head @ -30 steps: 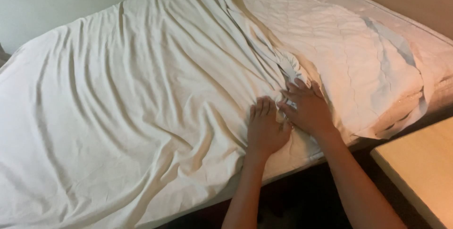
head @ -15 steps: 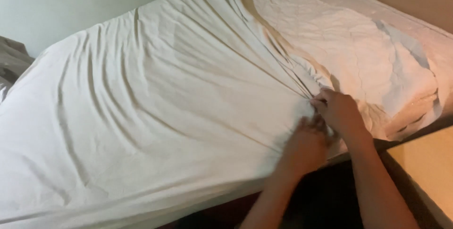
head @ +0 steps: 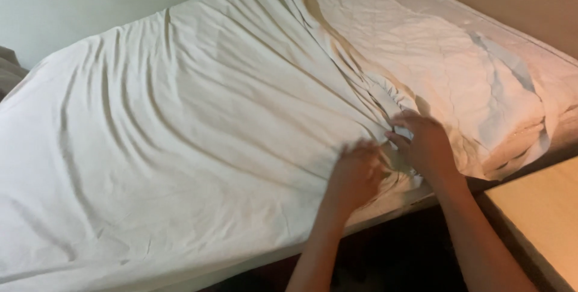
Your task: The person smooths a white fitted sheet over a mattress, pulling the fabric taut and tucking the edges under the corners. They work around the bed to ensure the sheet is evenly distributed and wrinkle-free.
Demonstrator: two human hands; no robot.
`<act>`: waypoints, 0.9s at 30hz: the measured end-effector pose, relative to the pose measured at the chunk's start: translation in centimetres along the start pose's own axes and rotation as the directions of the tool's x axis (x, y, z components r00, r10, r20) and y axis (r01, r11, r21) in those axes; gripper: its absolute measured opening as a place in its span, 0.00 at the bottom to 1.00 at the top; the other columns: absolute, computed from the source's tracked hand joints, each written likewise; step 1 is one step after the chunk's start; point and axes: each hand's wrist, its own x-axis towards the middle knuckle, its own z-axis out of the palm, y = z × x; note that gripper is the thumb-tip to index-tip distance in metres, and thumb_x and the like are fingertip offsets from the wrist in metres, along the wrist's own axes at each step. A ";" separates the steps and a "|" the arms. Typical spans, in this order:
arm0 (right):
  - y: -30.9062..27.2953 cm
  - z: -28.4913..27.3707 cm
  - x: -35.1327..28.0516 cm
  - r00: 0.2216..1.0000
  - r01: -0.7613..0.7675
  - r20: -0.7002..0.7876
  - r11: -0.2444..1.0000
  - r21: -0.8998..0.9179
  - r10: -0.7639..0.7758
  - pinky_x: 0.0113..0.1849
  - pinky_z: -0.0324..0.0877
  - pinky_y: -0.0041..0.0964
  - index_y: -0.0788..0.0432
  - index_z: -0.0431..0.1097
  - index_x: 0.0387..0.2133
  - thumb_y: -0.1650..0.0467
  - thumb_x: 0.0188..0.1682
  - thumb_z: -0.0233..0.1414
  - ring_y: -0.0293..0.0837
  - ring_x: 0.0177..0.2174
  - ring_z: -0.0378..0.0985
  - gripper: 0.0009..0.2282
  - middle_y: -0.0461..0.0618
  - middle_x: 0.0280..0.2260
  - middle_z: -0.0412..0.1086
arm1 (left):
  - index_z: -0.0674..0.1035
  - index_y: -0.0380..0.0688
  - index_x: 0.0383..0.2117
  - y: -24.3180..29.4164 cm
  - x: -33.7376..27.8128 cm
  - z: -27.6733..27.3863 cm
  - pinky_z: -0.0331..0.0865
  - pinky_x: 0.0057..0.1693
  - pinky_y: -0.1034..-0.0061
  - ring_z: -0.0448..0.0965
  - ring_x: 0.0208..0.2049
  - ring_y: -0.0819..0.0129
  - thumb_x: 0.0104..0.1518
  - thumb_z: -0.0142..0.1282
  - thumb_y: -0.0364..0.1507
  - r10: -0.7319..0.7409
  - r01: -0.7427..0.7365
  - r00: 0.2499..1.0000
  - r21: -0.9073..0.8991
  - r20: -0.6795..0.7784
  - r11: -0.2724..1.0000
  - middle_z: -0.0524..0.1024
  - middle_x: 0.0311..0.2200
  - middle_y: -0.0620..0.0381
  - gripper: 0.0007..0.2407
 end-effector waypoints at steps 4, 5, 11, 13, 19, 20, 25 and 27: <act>-2.3 0.2 1.6 0.992 0.125 0.029 0.983 -0.134 -0.122 0.59 0.59 0.52 0.55 0.77 0.48 0.64 0.44 0.61 0.53 0.60 0.68 0.18 0.53 0.56 0.71 | 0.71 0.35 0.61 -2.2 -0.6 -2.5 0.46 0.69 0.44 0.58 0.69 0.43 0.58 0.52 0.38 -0.153 0.193 0.977 0.302 -0.150 0.934 0.66 0.64 0.38 0.26; -2.9 1.1 2.3 0.992 0.125 0.029 0.983 -0.132 -0.122 0.59 0.59 0.52 0.55 0.77 0.48 0.64 0.44 0.61 0.53 0.60 0.68 0.18 0.53 0.56 0.71 | 0.71 0.35 0.61 -2.3 -0.7 -2.6 0.46 0.69 0.44 0.58 0.69 0.43 0.58 0.52 0.38 -0.155 0.194 0.977 0.304 -0.149 0.933 0.66 0.64 0.38 0.26; -1.5 7.7 1.9 0.965 0.215 0.172 0.974 -0.076 -0.199 0.59 0.60 0.49 0.60 0.74 0.51 0.61 0.49 0.56 0.53 0.59 0.68 0.20 0.56 0.57 0.70 | 0.67 0.32 0.64 -2.4 -1.1 -1.6 0.45 0.72 0.47 0.56 0.71 0.46 0.64 0.46 0.41 -0.253 0.336 0.937 0.414 -0.242 0.846 0.62 0.67 0.39 0.27; -1.1 8.6 2.2 0.951 0.302 0.116 0.944 -0.135 -0.288 0.57 0.59 0.52 0.64 0.74 0.50 0.62 0.50 0.53 0.56 0.58 0.67 0.20 0.59 0.56 0.70 | 0.70 0.35 0.63 -3.3 -0.7 -1.3 0.47 0.71 0.47 0.58 0.70 0.46 0.66 0.43 0.36 -0.207 0.315 0.932 0.380 -0.298 0.870 0.64 0.66 0.41 0.22; 1.2 10.2 2.5 0.930 0.362 0.149 0.913 -0.190 -0.337 0.58 0.63 0.51 0.62 0.75 0.46 0.69 0.54 0.48 0.54 0.56 0.70 0.13 0.53 0.53 0.73 | 0.75 0.35 0.56 -3.5 -1.0 -1.0 0.52 0.69 0.49 0.64 0.66 0.47 0.67 0.41 0.32 -0.122 0.253 0.943 0.427 -0.310 0.868 0.72 0.61 0.45 0.18; 1.1 9.9 1.9 0.930 0.360 0.148 0.914 -0.188 -0.336 0.58 0.63 0.51 0.62 0.75 0.46 0.69 0.54 0.48 0.54 0.56 0.70 0.13 0.53 0.53 0.73 | 0.75 0.35 0.56 -3.0 -1.2 -1.1 0.52 0.69 0.49 0.64 0.66 0.47 0.67 0.41 0.32 -0.122 0.253 0.943 0.429 -0.309 0.867 0.72 0.61 0.45 0.18; -1.1 6.8 0.2 0.936 0.333 0.167 0.935 -0.125 -0.311 0.58 0.63 0.50 0.62 0.77 0.43 0.71 0.48 0.50 0.53 0.54 0.73 0.13 0.53 0.49 0.76 | 0.77 0.34 0.52 -1.4 -2.7 -1.0 0.59 0.70 0.57 0.70 0.64 0.50 0.67 0.43 0.30 -0.175 0.235 0.965 0.350 -0.193 0.907 0.76 0.57 0.44 0.14; -2.9 5.2 0.2 0.953 0.267 0.156 0.963 -0.029 -0.259 0.58 0.63 0.50 0.62 0.77 0.44 0.71 0.51 0.50 0.54 0.54 0.74 0.12 0.55 0.48 0.76 | 0.77 0.33 0.52 -1.2 -3.3 -0.7 0.59 0.69 0.56 0.70 0.64 0.49 0.67 0.44 0.29 -0.155 0.230 0.959 0.329 -0.239 0.916 0.76 0.57 0.42 0.15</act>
